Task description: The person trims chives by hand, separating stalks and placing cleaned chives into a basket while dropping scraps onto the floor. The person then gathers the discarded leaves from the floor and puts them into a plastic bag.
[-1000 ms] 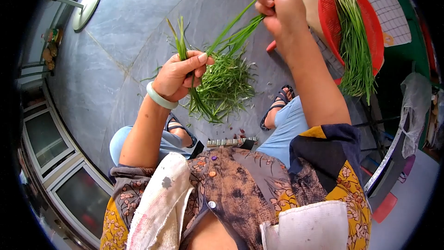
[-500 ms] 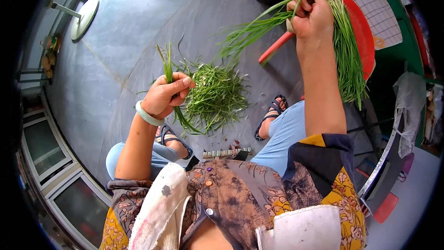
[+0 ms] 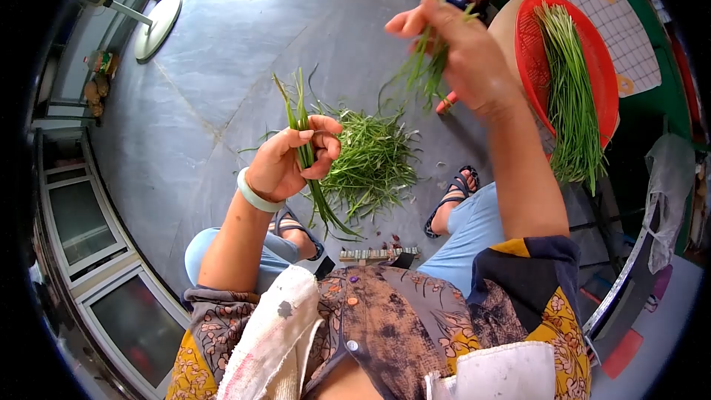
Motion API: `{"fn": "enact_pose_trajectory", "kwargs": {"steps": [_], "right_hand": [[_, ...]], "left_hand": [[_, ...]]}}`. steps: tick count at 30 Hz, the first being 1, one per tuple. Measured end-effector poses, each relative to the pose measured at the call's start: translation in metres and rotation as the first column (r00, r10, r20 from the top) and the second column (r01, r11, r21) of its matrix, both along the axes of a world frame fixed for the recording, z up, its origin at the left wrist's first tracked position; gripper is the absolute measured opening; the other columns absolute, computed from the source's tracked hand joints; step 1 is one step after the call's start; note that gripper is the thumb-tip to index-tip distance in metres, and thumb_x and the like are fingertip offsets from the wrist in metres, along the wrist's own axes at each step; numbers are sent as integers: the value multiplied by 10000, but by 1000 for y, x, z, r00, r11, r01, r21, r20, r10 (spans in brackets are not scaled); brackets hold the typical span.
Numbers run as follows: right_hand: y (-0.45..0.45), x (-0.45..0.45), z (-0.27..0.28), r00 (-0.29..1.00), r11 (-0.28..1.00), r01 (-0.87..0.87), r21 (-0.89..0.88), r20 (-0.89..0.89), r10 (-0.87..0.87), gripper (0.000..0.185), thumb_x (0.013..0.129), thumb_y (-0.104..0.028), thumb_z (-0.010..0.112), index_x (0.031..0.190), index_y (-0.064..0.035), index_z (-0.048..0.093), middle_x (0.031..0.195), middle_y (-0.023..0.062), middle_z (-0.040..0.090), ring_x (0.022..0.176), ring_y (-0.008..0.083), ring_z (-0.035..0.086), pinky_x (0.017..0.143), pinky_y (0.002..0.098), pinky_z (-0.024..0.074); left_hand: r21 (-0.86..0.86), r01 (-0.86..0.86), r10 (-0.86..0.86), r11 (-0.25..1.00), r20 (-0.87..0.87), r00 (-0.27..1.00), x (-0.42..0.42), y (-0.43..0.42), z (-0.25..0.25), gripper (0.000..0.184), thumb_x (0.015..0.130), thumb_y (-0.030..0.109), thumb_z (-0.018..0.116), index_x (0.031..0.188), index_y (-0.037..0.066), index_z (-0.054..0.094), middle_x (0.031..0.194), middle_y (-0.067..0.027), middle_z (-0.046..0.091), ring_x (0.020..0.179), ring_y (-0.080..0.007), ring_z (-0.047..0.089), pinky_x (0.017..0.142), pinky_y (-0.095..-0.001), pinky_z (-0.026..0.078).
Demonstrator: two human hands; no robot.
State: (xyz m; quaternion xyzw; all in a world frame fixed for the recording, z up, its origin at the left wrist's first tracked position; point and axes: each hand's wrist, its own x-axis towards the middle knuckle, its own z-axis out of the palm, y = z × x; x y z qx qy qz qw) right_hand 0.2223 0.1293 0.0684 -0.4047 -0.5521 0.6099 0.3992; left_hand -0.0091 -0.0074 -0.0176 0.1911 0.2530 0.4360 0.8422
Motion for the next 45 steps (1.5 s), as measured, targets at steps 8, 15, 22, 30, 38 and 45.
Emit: {"fn": "enact_pose_trajectory", "kwargs": {"steps": [8, 15, 22, 30, 38, 45], "right_hand": [[-40, -43, -39, 972, 921, -220, -321, 9, 235, 209, 924, -255, 607, 915, -49, 636, 721, -52, 544, 555, 13, 404, 489, 178, 300], [-47, -53, -40, 948, 916, -281, -286, 68, 311, 152, 864, -176, 657, 833, -28, 648, 740, -34, 585, 683, 43, 503, 617, 220, 403], [-45, -49, -42, 955, 879, -291, -377, -57, 291, 153, 873, -186, 634, 879, -35, 655, 728, -28, 581, 567, 10, 412, 498, 189, 303], [-26, -35, -42, 969, 906, -247, -342, -76, 236, 173, 886, -177, 619, 946, -21, 665, 752, -23, 576, 509, -3, 344, 449, 171, 245], [-24, -28, -45, 963, 922, -248, -298, 29, 268, 176, 893, -188, 611, 951, -33, 671, 748, -41, 576, 534, -6, 363, 470, 167, 270], [-43, -47, -44, 937, 920, -300, -253, 103, 334, 154, 885, -141, 604, 931, -10, 671, 806, -19, 619, 708, 37, 518, 626, 198, 414]], "left_hand": [[30, 59, -58, 998, -18, 998, 3, -1, 3, 373, 937, 231, 396, 1183, -13, 534, 953, -109, 632, 649, -147, 468, 578, -253, 347], [11, 54, -54, 998, -38, 998, 11, -2, 3, 382, 975, 304, 410, 1170, 2, 538, 959, -96, 628, 665, -150, 480, 590, -253, 371], [-115, -126, 122, 985, -37, 992, 10, 0, 6, 251, 983, 237, 451, 1060, 22, 554, 979, -117, 630, 773, -188, 599, 680, -303, 500], [231, -177, 283, 957, -591, 756, -16, 11, -21, 226, 1000, 205, 457, 992, 6, 563, 932, -98, 654, 808, -161, 628, 744, -297, 517], [406, -62, 406, 912, -866, 292, -32, 19, -7, 181, 965, 189, 527, 970, 26, 605, 749, -17, 624, 574, -56, 471, 528, -211, 394], [192, -270, 330, 944, -496, 803, 15, 16, 17, 145, 865, 95, 672, 981, 28, 616, 850, -15, 664, 657, -26, 522, 564, -178, 383]]}}
